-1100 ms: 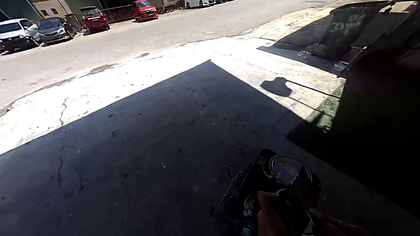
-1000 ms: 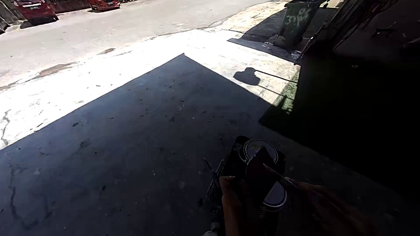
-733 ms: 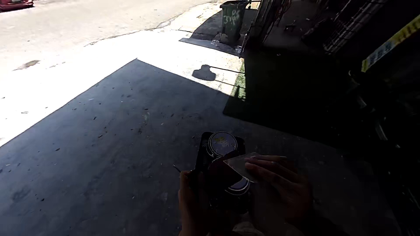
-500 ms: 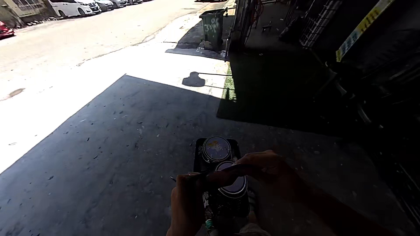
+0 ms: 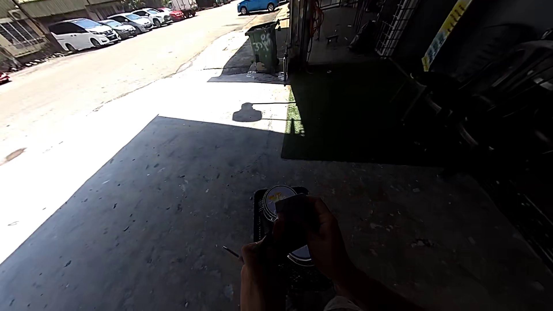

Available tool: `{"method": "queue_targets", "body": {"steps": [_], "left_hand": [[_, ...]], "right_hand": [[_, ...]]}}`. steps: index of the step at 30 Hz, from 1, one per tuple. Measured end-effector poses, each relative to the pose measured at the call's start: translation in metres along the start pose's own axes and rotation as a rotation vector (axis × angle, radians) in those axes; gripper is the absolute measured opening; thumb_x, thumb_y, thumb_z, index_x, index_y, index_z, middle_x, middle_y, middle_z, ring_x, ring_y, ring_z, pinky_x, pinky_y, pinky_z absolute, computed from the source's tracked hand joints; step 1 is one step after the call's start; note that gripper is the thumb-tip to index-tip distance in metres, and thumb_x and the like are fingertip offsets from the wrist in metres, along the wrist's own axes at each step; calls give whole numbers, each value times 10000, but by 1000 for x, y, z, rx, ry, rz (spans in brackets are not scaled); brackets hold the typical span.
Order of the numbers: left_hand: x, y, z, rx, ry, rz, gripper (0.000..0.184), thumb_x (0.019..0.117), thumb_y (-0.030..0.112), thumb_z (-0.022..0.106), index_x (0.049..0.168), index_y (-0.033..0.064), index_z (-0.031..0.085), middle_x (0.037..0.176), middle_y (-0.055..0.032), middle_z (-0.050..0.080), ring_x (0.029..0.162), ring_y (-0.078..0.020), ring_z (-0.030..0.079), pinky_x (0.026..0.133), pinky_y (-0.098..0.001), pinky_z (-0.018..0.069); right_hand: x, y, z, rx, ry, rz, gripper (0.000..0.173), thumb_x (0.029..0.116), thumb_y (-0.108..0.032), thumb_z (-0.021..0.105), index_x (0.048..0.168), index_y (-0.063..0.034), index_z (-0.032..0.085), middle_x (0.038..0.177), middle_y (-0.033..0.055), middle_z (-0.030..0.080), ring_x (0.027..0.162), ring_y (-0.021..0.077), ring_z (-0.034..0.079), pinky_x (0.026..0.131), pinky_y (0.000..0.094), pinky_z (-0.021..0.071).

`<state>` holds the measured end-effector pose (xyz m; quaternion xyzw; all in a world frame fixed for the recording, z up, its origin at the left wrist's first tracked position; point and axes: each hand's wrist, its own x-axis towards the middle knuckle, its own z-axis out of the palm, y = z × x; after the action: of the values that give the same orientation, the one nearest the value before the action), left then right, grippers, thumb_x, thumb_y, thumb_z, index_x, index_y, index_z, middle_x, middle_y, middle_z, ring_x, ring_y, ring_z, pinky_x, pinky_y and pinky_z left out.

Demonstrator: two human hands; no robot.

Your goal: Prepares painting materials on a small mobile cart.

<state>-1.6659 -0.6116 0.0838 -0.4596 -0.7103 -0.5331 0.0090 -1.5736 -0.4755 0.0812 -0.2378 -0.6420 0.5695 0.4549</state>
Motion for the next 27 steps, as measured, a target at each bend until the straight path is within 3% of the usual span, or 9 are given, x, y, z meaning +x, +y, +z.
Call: {"method": "queue_targets", "body": {"steps": [4,8,10,14,17,19,21,24,27], "left_hand": [[-2,5,-11,183,-192,-5,325,1018,304,604,1152,10,565,771,-37,689,635,-97,681,565,-289,586],[-1,-22,-28,-102,-116,-91,161,1062,196,502,1050,57,581,740,27,650,626,-36,639,569,-217,562],[3,-28,-36,-250,-48,-127,154,1082,186,469,1068,56,550,794,19,664,678,-54,665,619,-228,593],[10,-33,-48,-102,64,-43,196,1078,243,484,1057,59,548,781,50,648,673,-2,640,612,-179,565],[8,-37,-51,-246,114,-65,173,1070,203,506,1051,42,566,804,20,658,691,-40,662,643,-201,591],[5,-44,-46,-594,138,-196,211,1083,183,484,1099,2,592,879,-70,691,772,-130,708,738,-302,629],[2,-51,-38,-1006,84,-360,276,1085,264,484,1122,35,633,942,-101,709,855,-166,724,807,-359,624],[3,-55,-24,-1521,-228,-508,310,1055,319,530,1155,79,699,1168,-138,712,1132,-253,683,904,-417,581],[-22,-77,-2,-1280,-382,-466,330,1104,250,423,1290,76,632,1212,-31,690,1149,-92,642,1001,-280,523]], "right_hand": [[-2,-12,3,182,-16,-24,254,986,-37,612,1229,0,545,1050,148,712,964,240,725,855,366,625],[16,-16,-15,327,120,-30,230,967,-97,669,1181,-129,593,1082,111,693,1009,233,703,904,403,608],[16,-11,-23,309,32,-4,264,985,-102,642,1232,-133,554,1135,135,684,1011,267,714,849,419,632],[9,-6,-39,-166,-486,-283,227,1070,-298,547,1179,-111,617,1021,29,698,904,95,699,793,261,612],[25,-11,-62,-633,-528,-508,289,1095,-349,439,1133,-210,689,927,-64,673,785,31,649,652,246,554],[25,-10,-68,-603,-344,-391,280,1079,-361,459,1154,-211,683,932,-83,688,790,31,666,667,247,584],[18,-16,-57,-276,-151,-113,246,1030,-289,561,1226,-170,650,998,-2,719,868,123,711,747,280,621],[-1,-27,-32,169,-112,213,320,956,-117,662,1276,-119,642,1092,134,718,940,255,729,812,370,636],[-18,-30,-7,236,-183,231,359,940,-109,713,1292,-126,643,1091,134,737,941,264,743,821,363,644]]}}
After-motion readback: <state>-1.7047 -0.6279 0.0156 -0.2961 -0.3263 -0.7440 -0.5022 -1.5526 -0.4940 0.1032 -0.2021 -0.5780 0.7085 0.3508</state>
